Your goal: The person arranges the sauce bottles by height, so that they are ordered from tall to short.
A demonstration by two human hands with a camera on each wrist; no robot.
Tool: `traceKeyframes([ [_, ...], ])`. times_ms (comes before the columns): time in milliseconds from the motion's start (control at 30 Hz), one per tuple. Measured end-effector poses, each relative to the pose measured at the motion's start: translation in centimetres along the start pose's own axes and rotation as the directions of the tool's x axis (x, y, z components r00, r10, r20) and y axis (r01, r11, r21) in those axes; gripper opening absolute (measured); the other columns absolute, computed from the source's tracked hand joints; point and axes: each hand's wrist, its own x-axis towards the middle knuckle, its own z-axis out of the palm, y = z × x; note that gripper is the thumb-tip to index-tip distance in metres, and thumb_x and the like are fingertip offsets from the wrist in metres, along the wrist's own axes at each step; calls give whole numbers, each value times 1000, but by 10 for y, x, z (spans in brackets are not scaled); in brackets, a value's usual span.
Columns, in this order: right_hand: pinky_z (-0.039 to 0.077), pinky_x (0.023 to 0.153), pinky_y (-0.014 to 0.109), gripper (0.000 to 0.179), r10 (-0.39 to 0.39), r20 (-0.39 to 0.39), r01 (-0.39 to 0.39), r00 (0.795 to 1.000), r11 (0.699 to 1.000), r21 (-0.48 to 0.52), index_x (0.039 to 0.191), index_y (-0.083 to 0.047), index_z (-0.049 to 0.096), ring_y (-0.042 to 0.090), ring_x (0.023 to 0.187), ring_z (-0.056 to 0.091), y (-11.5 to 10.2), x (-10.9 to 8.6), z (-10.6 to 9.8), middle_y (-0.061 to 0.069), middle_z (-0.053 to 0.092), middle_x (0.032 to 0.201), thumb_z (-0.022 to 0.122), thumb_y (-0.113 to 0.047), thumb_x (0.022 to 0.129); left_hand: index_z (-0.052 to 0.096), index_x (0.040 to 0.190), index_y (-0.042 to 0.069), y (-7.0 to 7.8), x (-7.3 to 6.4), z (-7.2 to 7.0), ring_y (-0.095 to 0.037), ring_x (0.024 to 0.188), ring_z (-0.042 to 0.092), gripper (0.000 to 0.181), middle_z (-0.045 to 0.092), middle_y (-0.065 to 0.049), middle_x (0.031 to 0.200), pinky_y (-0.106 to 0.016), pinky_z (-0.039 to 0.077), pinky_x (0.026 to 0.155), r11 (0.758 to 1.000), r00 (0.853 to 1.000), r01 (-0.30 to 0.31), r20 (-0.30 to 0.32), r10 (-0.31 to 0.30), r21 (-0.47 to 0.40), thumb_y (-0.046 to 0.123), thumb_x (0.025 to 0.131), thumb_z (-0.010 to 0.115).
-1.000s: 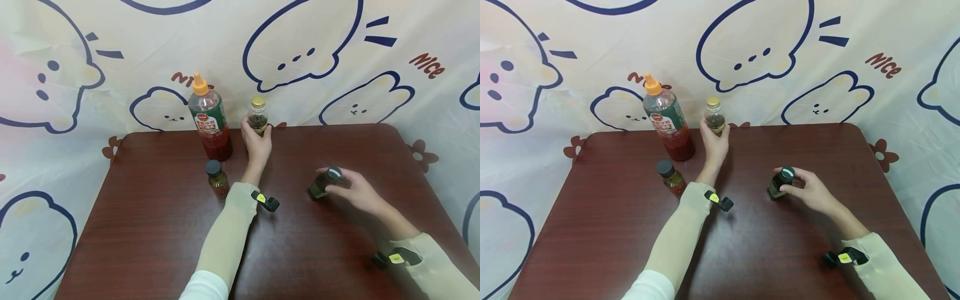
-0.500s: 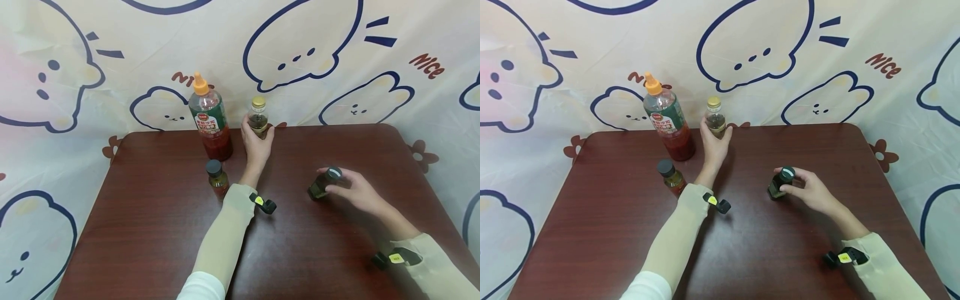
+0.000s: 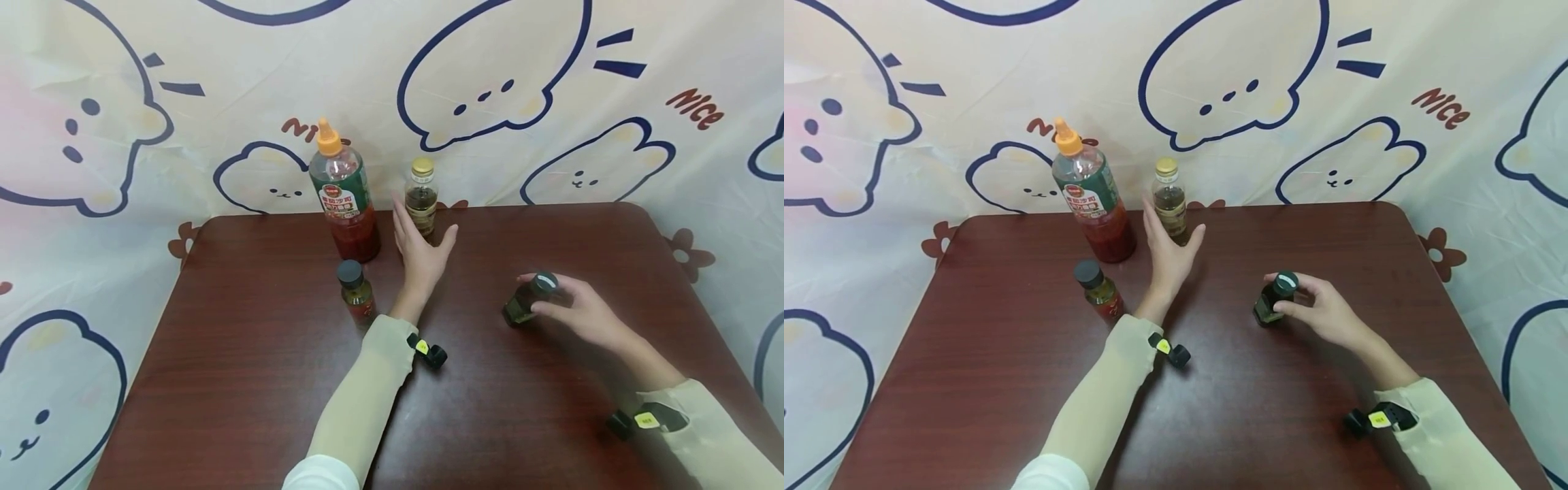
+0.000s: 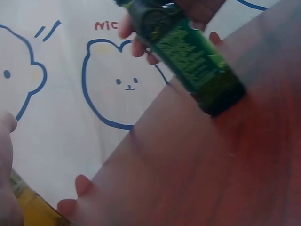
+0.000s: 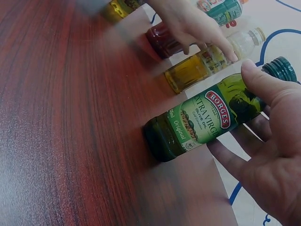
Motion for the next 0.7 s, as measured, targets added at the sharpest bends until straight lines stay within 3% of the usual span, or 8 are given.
traceKeyframes([
  [167, 44, 100, 14, 46, 5, -2, -5, 1000, 1000, -8, 140, -13, 60, 9, 126, 56, 0, 0, 0, 5, 61, 140, 71, -6, 96, -2, 163, 8, -2, -14, 0, -24, 156, 3, 114, -1, -12, 170, -64, 7, 120, 999, 999, -17, 29, 16, 29, 40, 88, 78],
  [433, 44, 99, 14, 45, 30, -1, -30, 1000, 1000, -6, 139, -15, 61, 8, 126, 56, -2, 0, 1, 5, 62, 140, 71, -8, 96, -2, 164, 10, -3, -31, -2, -24, 156, -1, 114, -2, -15, 170, -67, 3, 119, 997, 998, -21, 61, 17, 70, 41, 88, 78],
  [700, 44, 99, 14, 45, 22, -8, -22, 1000, 1000, -21, 139, -15, 61, 7, 125, 56, -3, 0, 1, 4, 62, 139, 72, -8, 96, -1, 164, 10, 4, -41, -9, -27, 157, -2, 112, -2, -15, 170, -70, 4, 117, 992, 991, -86, 107, 76, 97, 41, 89, 76],
])
